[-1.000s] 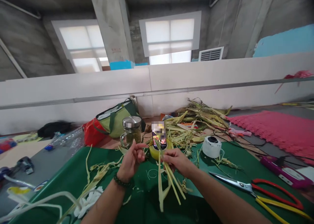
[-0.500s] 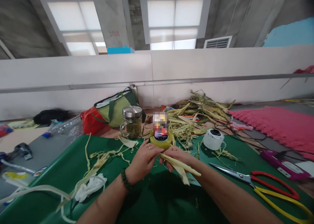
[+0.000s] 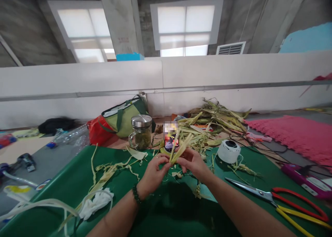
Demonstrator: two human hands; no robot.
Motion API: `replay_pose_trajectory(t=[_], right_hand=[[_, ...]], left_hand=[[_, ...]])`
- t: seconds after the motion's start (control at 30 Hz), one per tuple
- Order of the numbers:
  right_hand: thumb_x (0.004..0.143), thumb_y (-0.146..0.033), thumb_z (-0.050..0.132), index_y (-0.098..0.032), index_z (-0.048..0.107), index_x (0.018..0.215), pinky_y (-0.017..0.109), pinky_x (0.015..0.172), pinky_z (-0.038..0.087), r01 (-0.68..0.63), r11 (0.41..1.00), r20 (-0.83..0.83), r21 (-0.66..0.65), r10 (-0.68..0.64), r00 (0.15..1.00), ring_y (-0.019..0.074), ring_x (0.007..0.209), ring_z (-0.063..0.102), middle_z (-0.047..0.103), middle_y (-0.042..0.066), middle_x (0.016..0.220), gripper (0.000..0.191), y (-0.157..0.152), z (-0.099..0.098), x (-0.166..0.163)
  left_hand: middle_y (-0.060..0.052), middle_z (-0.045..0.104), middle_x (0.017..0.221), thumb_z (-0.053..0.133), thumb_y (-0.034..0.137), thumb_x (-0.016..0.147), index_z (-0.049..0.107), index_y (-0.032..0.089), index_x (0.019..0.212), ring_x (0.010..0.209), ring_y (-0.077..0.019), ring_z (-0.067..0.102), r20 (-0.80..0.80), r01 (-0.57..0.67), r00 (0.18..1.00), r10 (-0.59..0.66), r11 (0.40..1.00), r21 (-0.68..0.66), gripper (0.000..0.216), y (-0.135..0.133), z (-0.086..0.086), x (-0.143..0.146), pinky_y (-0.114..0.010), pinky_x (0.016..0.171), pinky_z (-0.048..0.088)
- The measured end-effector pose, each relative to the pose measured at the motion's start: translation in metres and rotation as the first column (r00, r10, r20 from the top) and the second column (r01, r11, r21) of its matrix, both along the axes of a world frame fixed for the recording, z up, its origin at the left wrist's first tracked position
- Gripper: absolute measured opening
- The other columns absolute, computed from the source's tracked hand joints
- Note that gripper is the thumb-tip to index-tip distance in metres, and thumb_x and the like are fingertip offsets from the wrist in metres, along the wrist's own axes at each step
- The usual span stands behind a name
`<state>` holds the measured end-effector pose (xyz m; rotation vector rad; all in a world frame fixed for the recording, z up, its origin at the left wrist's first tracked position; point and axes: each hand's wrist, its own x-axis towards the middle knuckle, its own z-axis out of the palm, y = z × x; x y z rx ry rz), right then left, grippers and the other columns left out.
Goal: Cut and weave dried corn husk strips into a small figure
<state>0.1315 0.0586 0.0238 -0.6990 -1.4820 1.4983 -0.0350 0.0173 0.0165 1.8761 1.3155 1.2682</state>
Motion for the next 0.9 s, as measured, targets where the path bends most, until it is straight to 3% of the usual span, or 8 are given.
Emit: replay_pose_trajectory(t=[0.13, 0.27, 0.4, 0.5, 0.6, 0.73, 0.83, 0.9], right_hand=[[0.071, -0.042, 0.065, -0.017, 0.061, 0.078, 0.022, 0.043, 0.042, 0.017, 0.989, 0.06, 0.148, -0.026, 0.998, 0.0091, 0.044, 0.051, 0.056, -0.002, 0.058, 0.026, -0.003, -0.002, 0.003], [0.075, -0.034, 0.063, -0.016, 0.062, 0.091, 0.025, 0.049, 0.047, -0.163, 0.963, 0.166, 0.213, 0.129, 0.978, 0.0132, 0.051, 0.058, 0.06, 0.0, 0.063, 0.024, -0.003, 0.002, 0.013], [0.073, -0.026, 0.062, -0.016, 0.061, 0.099, 0.022, 0.051, 0.045, -0.093, 0.949, 0.252, 0.301, 0.015, 0.968, 0.0118, 0.056, 0.055, 0.06, 0.0, 0.068, 0.028, -0.002, 0.005, 0.015], [0.074, -0.023, 0.058, -0.016, 0.062, 0.089, 0.021, 0.052, 0.043, -0.022, 0.883, 0.296, 0.469, -0.133, 0.946, 0.0111, 0.059, 0.052, 0.058, 0.0, 0.068, 0.017, -0.003, 0.003, 0.012], [0.077, -0.02, 0.053, -0.017, 0.06, 0.079, 0.021, 0.05, 0.039, 0.027, 0.77, 0.297, 0.638, -0.278, 0.914, 0.0101, 0.055, 0.046, 0.052, -0.001, 0.062, 0.007, -0.006, 0.001, 0.01], [0.08, -0.021, 0.051, -0.018, 0.058, 0.08, 0.021, 0.051, 0.039, 0.033, 0.702, 0.27, 0.712, -0.317, 0.909, 0.0103, 0.053, 0.044, 0.052, -0.001, 0.063, 0.008, -0.01, 0.0, 0.011], [0.079, -0.017, 0.051, -0.018, 0.057, 0.083, 0.022, 0.053, 0.039, -0.03, 0.647, 0.277, 0.762, -0.283, 0.918, 0.0113, 0.057, 0.048, 0.055, 0.001, 0.069, 0.008, -0.012, -0.001, 0.011], [0.077, -0.015, 0.051, -0.017, 0.057, 0.085, 0.023, 0.057, 0.041, -0.082, 0.606, 0.279, 0.791, -0.24, 0.93, 0.0127, 0.063, 0.051, 0.058, 0.003, 0.073, 0.01, -0.013, -0.001, 0.01]], left_hand=[[-0.007, 0.065, 0.083, 0.049, 0.047, 0.083, 0.066, 0.014, 0.076, 0.084, -0.0205, 0.057, 0.07, 0.189, 0.981, -0.18, 0.966, -0.173, 0.038, -0.008, 0.007, 0.007, -0.033, 0.082, 0.044], [-0.009, 0.067, 0.087, 0.04, 0.054, 0.086, 0.069, 0.012, 0.082, 0.09, -0.0214, 0.058, 0.29, 0.442, 0.889, -0.355, 0.831, -0.337, 0.052, -0.013, 0.012, 0.011, -0.032, 0.088, 0.041], [-0.011, 0.066, 0.095, 0.048, 0.054, 0.083, 0.069, 0.014, 0.092, 0.096, -0.023, 0.057, 0.329, 0.509, 0.853, -0.406, 0.786, -0.349, 0.047, -0.012, 0.002, 0.015, -0.033, 0.09, 0.041], [-0.013, 0.059, 0.112, 0.052, 0.051, 0.082, 0.068, 0.016, 0.099, 0.107, -0.026, 0.053, 0.224, 0.356, 0.927, -0.301, 0.895, -0.269, 0.042, -0.008, -0.009, 0.015, -0.037, 0.094, 0.04], [-0.013, 0.05, 0.125, 0.06, 0.04, 0.078, 0.066, 0.021, 0.107, 0.121, -0.0293, 0.042, 0.093, -0.046, 0.994, 0.054, 0.995, -0.087, 0.036, -0.006, -0.011, 0.009, -0.044, 0.102, 0.033], [-0.009, 0.061, 0.1, 0.06, 0.037, 0.078, 0.065, 0.02, 0.109, 0.099, -0.0239, 0.055, 0.14, -0.322, 0.942, 0.306, 0.94, 0.11, 0.036, -0.01, 0.002, 0.004, -0.037, 0.086, 0.044], [-0.003, 0.06, 0.067, 0.059, 0.047, 0.077, 0.069, 0.014, 0.096, 0.067, -0.0168, 0.056, 0.23, -0.019, 0.972, 0.051, 0.99, -0.14, 0.039, -0.013, 0.01, 0.008, -0.027, 0.062, 0.046], [-0.002, 0.058, 0.06, 0.061, 0.053, 0.073, 0.07, 0.011, 0.083, 0.058, -0.0137, 0.052, 0.292, 0.238, 0.944, -0.155, 0.931, -0.275, 0.043, -0.014, 0.012, 0.013, -0.024, 0.056, 0.044]])
